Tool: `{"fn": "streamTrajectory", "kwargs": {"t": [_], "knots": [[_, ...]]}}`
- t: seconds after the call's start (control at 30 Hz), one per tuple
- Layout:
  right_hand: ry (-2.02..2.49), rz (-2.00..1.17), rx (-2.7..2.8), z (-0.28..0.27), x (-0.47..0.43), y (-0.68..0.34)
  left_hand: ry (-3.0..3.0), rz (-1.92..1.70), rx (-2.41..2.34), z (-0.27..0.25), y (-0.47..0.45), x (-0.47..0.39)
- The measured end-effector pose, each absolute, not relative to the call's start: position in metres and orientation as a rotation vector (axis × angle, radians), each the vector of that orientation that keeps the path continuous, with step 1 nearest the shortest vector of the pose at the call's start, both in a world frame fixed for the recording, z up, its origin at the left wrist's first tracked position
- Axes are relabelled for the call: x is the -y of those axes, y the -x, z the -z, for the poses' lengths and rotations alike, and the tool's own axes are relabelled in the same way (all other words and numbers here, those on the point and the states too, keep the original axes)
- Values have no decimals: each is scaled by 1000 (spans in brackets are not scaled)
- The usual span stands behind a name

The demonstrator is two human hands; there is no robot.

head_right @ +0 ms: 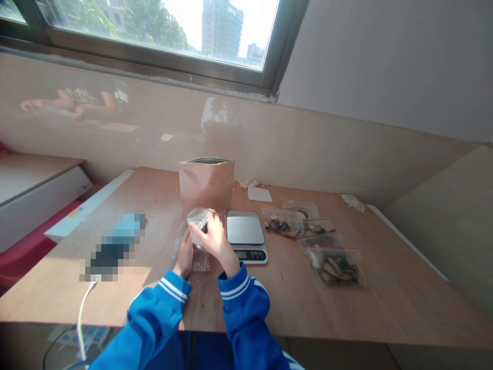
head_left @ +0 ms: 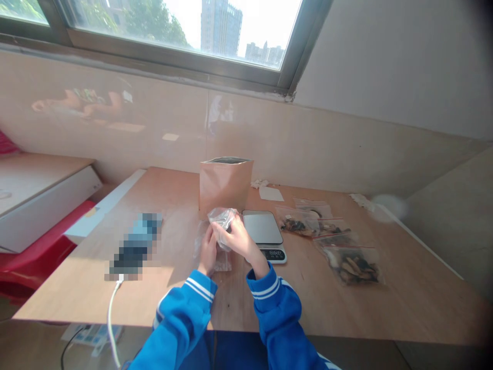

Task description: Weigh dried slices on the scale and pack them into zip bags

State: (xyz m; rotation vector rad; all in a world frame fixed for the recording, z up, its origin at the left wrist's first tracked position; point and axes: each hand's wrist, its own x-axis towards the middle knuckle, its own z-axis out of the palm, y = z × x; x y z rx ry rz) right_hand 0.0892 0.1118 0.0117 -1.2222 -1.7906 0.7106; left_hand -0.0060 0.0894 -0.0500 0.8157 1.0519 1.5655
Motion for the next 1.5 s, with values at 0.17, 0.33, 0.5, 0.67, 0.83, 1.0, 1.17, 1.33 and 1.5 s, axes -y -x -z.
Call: {"fn": "streamTrajectory", "kwargs": {"t": [0.17,0.33,0.5,0.67,0.83,1.0,1.17,1.33,1.5], "knots": [[1188,-866,1748,10,-118,-88,-831,-1568,-1191,58,8,-91],[1133,-830,1648,14,-114,-85,-810,-1615,-1264,57,7,-94],[1132,-794,1637,10,-102,-84,-644,-1588,-1152,46,7,-90],[1130,-771,1690,6,-95,-84,-489,-1544,-1084,31,7,-83],[1115,-810,1681,7,-96,-85,-452,-1493,-1055,31,10,-82],[1008,-814,1421,-6,-116,-94,-281,-1493,-1041,45,9,-95],[810,-409,1390,-80,-176,-104,-300,-1528,-1076,54,9,-99],[719,-125,1676,-128,-244,-103,-342,-1559,-1084,52,9,-94],[736,-140,1862,-107,-261,-107,-317,-1536,-1047,56,8,-100]]}}
